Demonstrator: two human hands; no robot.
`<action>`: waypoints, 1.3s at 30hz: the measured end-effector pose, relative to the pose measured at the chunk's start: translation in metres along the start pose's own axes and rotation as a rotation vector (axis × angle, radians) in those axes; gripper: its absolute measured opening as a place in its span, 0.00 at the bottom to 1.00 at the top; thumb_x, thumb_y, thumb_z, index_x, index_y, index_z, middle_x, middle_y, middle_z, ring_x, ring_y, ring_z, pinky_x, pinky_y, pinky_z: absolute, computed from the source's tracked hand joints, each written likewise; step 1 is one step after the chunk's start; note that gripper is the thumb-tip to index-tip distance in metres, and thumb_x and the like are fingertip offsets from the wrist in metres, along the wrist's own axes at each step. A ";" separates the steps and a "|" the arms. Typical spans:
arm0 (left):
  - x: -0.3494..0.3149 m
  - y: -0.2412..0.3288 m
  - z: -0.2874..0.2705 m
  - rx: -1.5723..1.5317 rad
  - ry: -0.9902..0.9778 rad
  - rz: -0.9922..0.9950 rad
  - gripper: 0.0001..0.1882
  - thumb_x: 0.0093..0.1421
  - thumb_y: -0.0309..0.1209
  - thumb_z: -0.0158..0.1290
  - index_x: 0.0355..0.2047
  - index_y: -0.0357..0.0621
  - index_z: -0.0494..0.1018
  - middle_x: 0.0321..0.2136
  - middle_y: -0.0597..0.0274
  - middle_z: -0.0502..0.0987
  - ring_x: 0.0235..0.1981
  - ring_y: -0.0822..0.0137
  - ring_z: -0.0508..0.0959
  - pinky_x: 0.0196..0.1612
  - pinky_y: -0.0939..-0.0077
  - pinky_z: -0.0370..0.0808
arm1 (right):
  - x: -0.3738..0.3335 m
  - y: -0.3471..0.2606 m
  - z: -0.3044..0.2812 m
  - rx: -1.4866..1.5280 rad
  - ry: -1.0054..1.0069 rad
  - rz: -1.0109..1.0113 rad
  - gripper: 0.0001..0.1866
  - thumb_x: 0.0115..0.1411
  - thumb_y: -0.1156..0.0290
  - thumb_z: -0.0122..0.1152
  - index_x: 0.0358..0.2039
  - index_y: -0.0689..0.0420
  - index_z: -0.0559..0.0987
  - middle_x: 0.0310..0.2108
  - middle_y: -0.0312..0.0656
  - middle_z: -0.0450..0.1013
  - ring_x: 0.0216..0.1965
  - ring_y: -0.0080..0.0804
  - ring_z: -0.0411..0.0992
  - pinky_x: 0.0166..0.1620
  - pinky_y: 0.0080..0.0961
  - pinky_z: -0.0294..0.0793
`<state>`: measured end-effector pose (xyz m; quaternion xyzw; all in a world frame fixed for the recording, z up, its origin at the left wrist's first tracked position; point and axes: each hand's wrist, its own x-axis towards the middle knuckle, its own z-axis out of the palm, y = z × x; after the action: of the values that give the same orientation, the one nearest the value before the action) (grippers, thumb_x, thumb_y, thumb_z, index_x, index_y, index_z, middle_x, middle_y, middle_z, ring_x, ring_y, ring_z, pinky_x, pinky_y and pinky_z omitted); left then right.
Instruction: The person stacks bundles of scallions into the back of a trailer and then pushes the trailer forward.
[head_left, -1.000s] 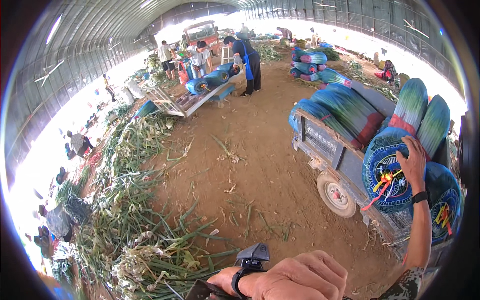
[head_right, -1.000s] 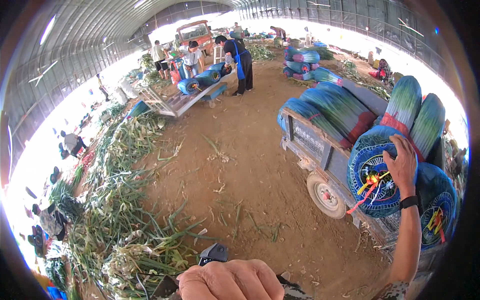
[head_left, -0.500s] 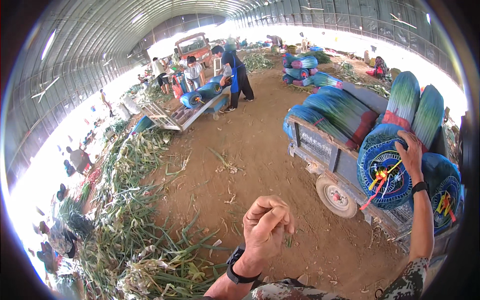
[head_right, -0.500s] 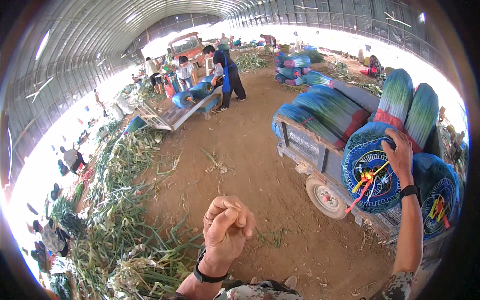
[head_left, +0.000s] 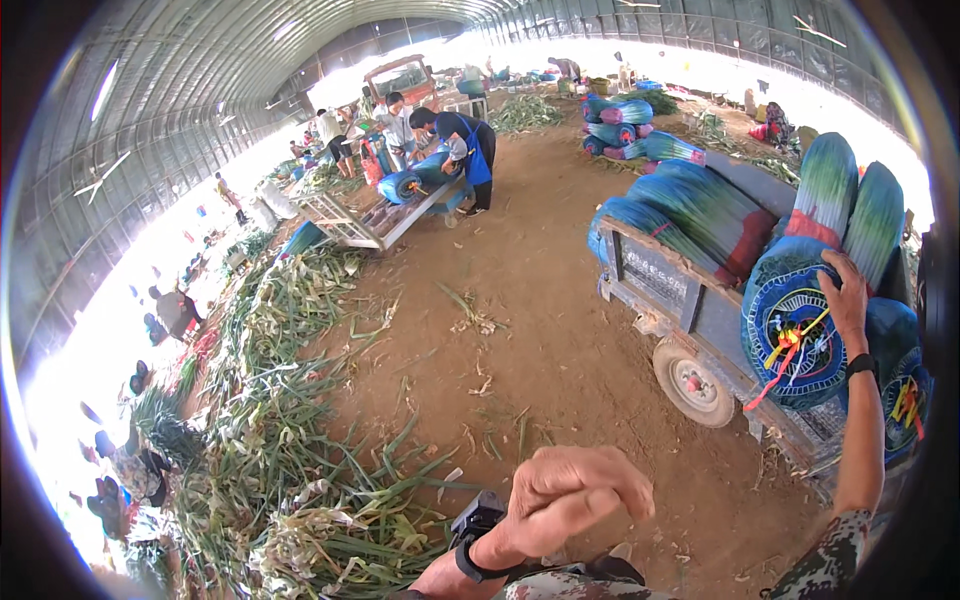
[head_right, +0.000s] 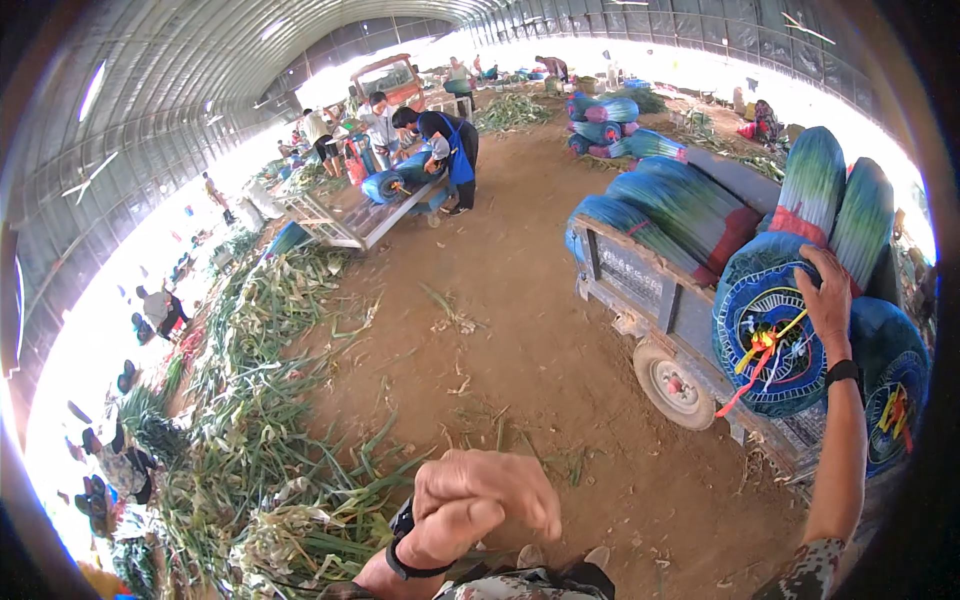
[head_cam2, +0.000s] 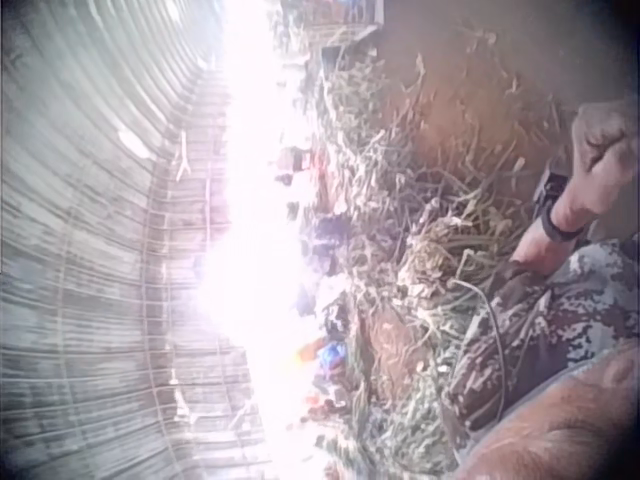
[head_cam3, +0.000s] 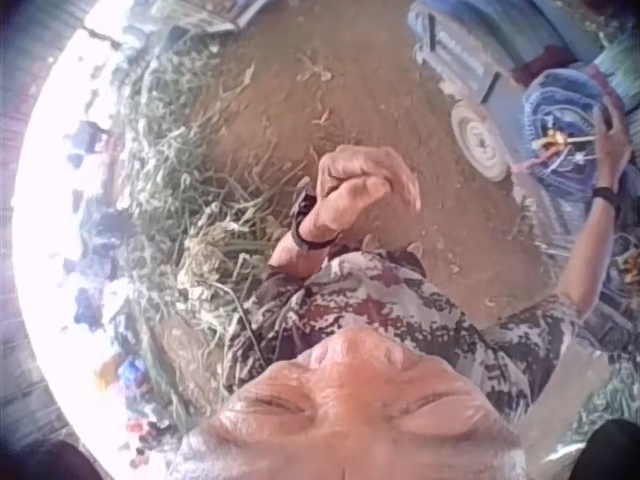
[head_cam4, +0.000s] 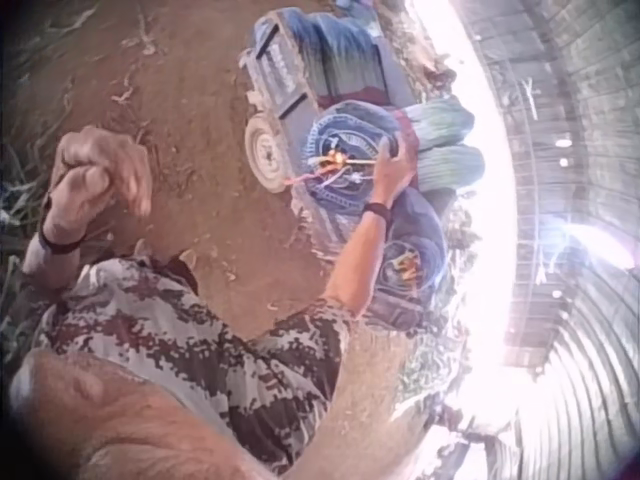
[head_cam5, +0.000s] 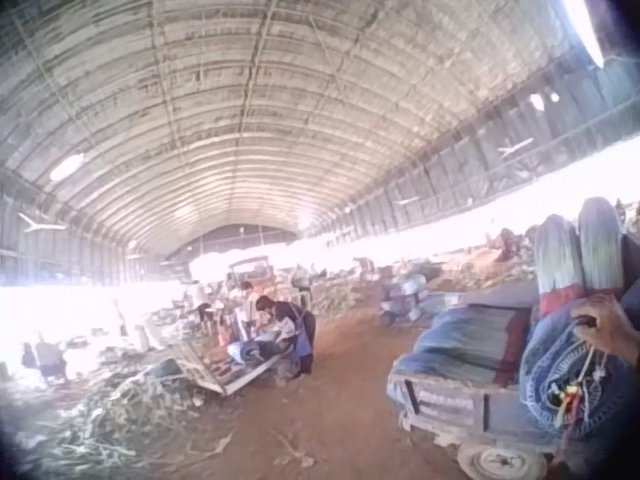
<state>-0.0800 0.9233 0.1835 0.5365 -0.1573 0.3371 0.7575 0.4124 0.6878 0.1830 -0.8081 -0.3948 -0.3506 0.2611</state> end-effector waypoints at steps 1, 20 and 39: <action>0.001 0.009 0.002 0.051 -0.112 0.008 0.08 0.66 0.23 0.50 0.34 0.33 0.77 0.30 0.45 0.80 0.32 0.55 0.82 0.32 0.63 0.78 | 0.000 0.002 -0.006 -0.010 -0.003 0.000 0.16 0.58 0.74 0.64 0.47 0.64 0.80 0.49 0.49 0.78 0.53 0.48 0.75 0.60 0.38 0.70; 0.018 0.018 0.073 -0.332 0.004 0.621 0.08 0.59 0.28 0.66 0.34 0.35 0.81 0.29 0.55 0.80 0.24 0.67 0.81 0.25 0.79 0.76 | -0.005 0.018 0.004 -0.055 -0.061 0.092 0.18 0.64 0.70 0.61 0.53 0.61 0.79 0.55 0.46 0.77 0.58 0.43 0.73 0.64 0.34 0.67; 0.011 0.010 0.063 -0.330 -0.084 0.568 0.09 0.64 0.32 0.63 0.31 0.39 0.79 0.28 0.61 0.79 0.24 0.70 0.80 0.23 0.80 0.74 | -0.006 -0.013 0.000 0.027 0.065 -0.065 0.19 0.59 0.65 0.67 0.48 0.64 0.82 0.49 0.54 0.79 0.51 0.50 0.77 0.56 0.39 0.75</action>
<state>-0.0710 0.8708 0.2211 0.3545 -0.3845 0.4824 0.7027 0.3990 0.6919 0.1800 -0.7795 -0.4168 -0.3796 0.2731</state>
